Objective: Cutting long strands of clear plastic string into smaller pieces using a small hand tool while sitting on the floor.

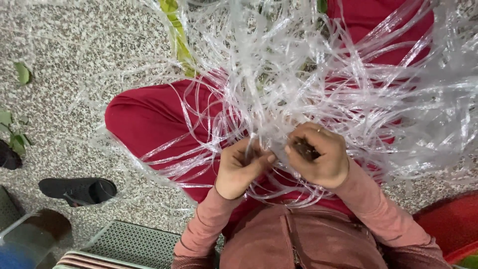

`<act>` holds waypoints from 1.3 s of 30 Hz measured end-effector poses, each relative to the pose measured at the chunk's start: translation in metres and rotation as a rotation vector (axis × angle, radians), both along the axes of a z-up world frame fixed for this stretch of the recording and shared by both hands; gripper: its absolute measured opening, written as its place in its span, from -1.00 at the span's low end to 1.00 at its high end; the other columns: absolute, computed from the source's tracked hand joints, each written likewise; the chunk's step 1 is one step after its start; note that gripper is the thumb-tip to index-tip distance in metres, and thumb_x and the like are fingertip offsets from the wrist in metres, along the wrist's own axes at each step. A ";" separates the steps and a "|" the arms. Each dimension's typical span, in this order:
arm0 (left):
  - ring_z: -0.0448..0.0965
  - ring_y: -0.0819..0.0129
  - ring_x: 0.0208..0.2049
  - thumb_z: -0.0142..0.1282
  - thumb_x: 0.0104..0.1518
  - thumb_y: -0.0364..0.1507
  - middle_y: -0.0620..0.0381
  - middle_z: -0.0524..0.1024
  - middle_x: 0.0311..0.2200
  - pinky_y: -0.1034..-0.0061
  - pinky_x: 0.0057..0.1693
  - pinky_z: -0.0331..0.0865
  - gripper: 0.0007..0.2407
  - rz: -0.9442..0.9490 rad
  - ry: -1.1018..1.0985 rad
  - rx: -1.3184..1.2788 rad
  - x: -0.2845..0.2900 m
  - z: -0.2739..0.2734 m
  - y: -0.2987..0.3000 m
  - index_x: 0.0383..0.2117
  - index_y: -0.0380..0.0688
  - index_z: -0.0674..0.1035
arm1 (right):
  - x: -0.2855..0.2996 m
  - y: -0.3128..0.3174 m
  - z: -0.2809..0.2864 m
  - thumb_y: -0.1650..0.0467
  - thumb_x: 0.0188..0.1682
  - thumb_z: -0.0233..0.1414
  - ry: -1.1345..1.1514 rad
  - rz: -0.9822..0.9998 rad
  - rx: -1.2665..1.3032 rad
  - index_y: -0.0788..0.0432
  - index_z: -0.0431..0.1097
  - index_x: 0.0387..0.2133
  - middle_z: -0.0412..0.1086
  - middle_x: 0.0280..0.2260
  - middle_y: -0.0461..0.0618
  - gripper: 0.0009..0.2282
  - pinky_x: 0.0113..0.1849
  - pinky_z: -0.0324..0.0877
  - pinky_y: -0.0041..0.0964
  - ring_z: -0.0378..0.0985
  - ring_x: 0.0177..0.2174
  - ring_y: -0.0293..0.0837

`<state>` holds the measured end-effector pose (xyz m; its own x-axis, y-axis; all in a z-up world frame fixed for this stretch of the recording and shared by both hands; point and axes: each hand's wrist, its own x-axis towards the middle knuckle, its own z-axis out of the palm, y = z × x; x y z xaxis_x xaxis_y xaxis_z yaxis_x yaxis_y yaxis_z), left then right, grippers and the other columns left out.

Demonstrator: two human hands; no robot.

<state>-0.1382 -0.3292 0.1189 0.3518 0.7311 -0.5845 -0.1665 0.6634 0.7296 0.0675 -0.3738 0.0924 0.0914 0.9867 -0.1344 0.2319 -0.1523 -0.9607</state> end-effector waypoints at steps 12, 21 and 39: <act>0.70 0.20 -0.23 0.05 0.05 -0.68 0.08 0.68 -0.39 0.14 0.46 -0.04 -0.81 0.004 0.294 0.755 0.018 0.003 0.008 -0.36 -0.14 0.69 | -0.004 0.014 0.037 0.52 -0.08 0.17 0.401 0.056 -0.102 0.28 0.54 -0.49 0.30 -0.69 -0.07 -0.96 -0.62 0.13 -0.47 0.17 -0.66 -0.38; 0.55 -0.08 -0.01 -0.02 0.23 -0.34 -0.30 0.57 -0.07 0.09 0.14 0.37 -0.67 -0.127 -0.053 0.297 0.014 -0.021 0.006 -0.03 -0.33 0.63 | -0.001 0.012 0.040 0.56 -0.14 0.17 0.280 0.155 -0.067 0.29 0.57 -0.46 0.50 -0.61 0.11 -0.97 -0.61 0.29 -0.42 0.35 -0.73 -0.18; 0.66 0.12 -0.36 0.13 0.08 -0.17 -0.15 0.52 -0.15 0.48 -0.32 0.44 -0.53 0.155 -0.184 -0.043 0.055 -0.092 0.300 0.08 -0.17 0.60 | 0.011 0.008 0.078 0.58 -0.31 0.26 0.107 0.171 -0.037 0.24 0.61 -0.36 0.63 -0.41 -0.13 -0.79 -0.65 0.25 -0.57 0.36 -0.69 -0.42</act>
<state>-0.0836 -0.0292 0.0272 0.3412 0.7602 -0.5528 -0.3962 0.6496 0.6489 0.0781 -0.3658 0.1703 -0.0934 0.9809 -0.1704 0.1539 -0.1548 -0.9759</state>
